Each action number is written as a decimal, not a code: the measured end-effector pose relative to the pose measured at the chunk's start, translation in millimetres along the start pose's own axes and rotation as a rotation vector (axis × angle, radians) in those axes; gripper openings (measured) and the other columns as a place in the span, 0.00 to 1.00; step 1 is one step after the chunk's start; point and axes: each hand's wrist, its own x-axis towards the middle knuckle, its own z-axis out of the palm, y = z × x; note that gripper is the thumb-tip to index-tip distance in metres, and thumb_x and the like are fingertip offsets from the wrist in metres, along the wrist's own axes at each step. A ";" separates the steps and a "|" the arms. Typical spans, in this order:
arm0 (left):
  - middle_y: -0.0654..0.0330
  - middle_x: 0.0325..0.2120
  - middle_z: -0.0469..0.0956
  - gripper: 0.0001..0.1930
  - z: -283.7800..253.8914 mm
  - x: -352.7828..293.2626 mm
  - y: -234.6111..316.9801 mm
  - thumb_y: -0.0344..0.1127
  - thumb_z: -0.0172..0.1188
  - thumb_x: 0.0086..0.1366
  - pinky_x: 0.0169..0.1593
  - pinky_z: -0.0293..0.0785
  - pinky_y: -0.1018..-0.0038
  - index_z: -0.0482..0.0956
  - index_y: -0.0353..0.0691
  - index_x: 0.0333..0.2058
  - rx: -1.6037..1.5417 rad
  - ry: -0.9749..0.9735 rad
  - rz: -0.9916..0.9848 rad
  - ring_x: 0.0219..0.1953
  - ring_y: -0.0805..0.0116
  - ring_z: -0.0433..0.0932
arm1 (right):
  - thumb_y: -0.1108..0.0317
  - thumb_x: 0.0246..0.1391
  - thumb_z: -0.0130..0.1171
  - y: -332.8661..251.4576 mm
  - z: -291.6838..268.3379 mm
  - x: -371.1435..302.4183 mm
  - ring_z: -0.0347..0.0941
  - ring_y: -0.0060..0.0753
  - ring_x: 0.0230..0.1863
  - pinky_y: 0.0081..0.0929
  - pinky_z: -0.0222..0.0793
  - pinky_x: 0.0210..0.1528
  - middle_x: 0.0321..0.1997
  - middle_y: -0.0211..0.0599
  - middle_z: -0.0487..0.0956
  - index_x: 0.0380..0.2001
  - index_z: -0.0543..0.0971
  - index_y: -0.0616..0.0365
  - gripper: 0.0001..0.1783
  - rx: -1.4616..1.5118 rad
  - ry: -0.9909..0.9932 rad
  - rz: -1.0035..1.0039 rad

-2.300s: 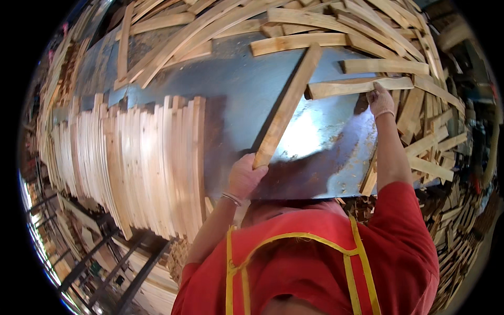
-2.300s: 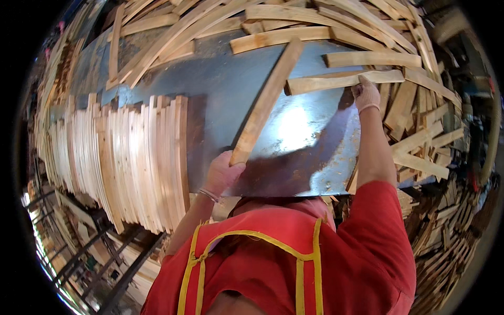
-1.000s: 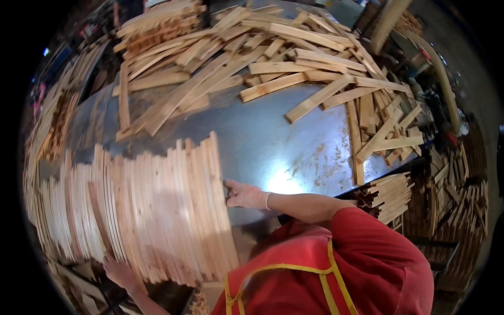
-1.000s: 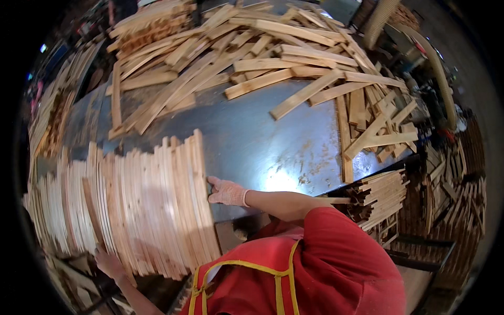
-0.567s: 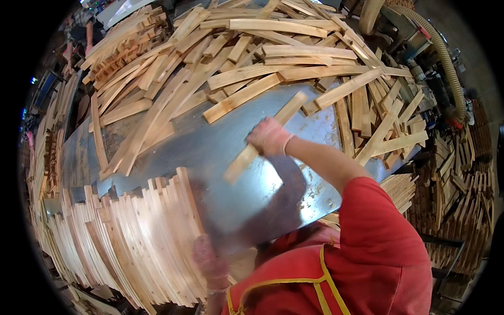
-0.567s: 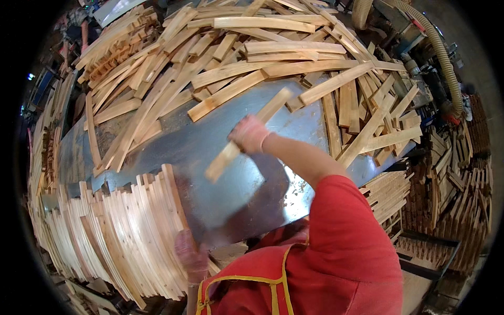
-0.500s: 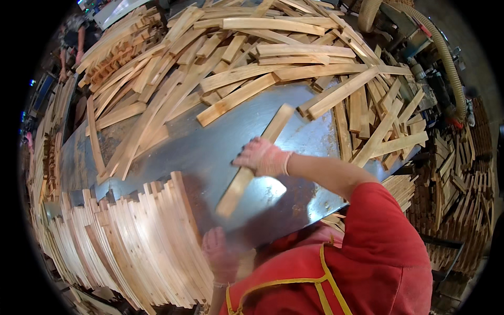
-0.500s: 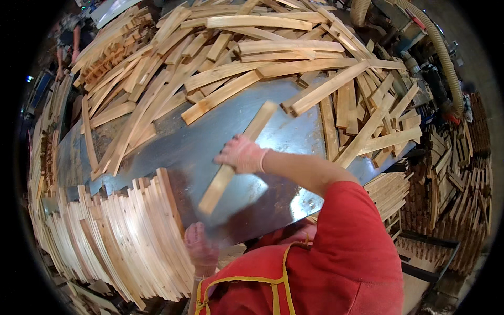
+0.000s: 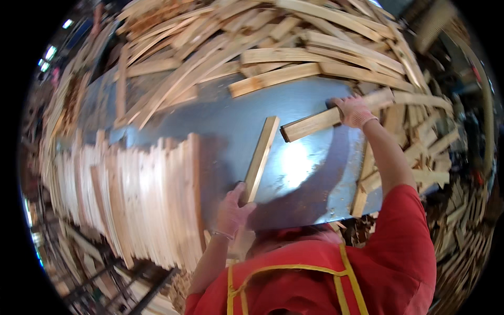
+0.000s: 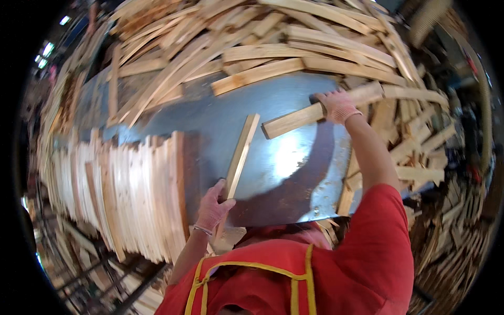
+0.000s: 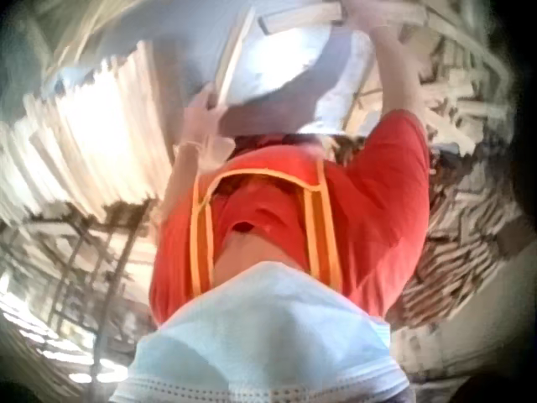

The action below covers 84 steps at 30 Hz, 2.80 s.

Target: The person repeatedly picks up thin wooden planks from a scattered pile on a metal table and stacks them neatly on the left side. The hands handle the planks one by one or in small groups, aligning them into a growing stack throughout the clip.

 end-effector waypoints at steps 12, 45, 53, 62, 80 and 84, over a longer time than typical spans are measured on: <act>0.47 0.41 0.83 0.21 -36.4 -107.2 -76.8 0.43 0.63 0.68 0.49 0.81 0.63 0.80 0.36 0.54 -0.164 0.210 -0.056 0.41 0.55 0.83 | 0.40 0.56 0.73 -375.1 -2.7 -144.5 0.83 0.39 0.50 0.35 0.80 0.54 0.51 0.48 0.86 0.68 0.74 0.67 0.49 1.709 -0.239 -0.086; 0.46 0.67 0.68 0.41 12.0 -35.3 47.0 0.45 0.73 0.57 0.71 0.62 0.50 0.71 0.35 0.67 0.372 0.089 0.472 0.70 0.44 0.65 | 0.56 0.59 0.69 -141.0 80.4 -151.3 0.78 0.36 0.50 0.35 0.75 0.55 0.53 0.42 0.81 0.69 0.70 0.65 0.40 2.089 0.638 0.610; 0.48 0.67 0.68 0.37 -49.6 -68.3 20.6 0.46 0.70 0.62 0.72 0.62 0.52 0.72 0.37 0.67 0.370 0.254 0.322 0.70 0.47 0.66 | 0.68 0.54 0.69 -225.1 -11.6 -164.6 0.78 0.36 0.45 0.37 0.78 0.49 0.44 0.38 0.79 0.65 0.78 0.58 0.33 1.144 0.203 -0.043; 0.54 0.63 0.70 0.35 -110.5 -138.3 -45.9 0.47 0.67 0.59 0.73 0.60 0.51 0.74 0.41 0.65 0.632 0.616 0.294 0.69 0.52 0.66 | 0.69 0.40 0.70 -390.2 -77.2 -159.8 0.76 0.47 0.44 0.49 0.73 0.45 0.44 0.35 0.78 0.47 0.87 0.40 0.25 0.368 0.665 -1.029; 0.58 0.38 0.83 0.17 -219.6 -169.6 -316.3 0.51 0.65 0.68 0.44 0.81 0.60 0.81 0.48 0.48 0.687 0.694 -0.662 0.37 0.63 0.83 | 0.65 0.47 0.71 -289.4 12.3 -92.6 0.70 0.60 0.69 0.48 0.66 0.74 0.66 0.51 0.77 0.65 0.77 0.53 0.38 0.407 0.378 -0.329; 0.57 0.51 0.79 0.26 -177.3 -148.0 -252.0 0.46 0.70 0.61 0.51 0.75 0.61 0.79 0.42 0.55 0.830 0.931 -0.209 0.49 0.60 0.78 | 0.69 0.46 0.69 -157.2 41.6 -48.0 0.64 0.58 0.76 0.46 0.62 0.78 0.76 0.50 0.70 0.74 0.67 0.54 0.49 0.080 0.333 -0.100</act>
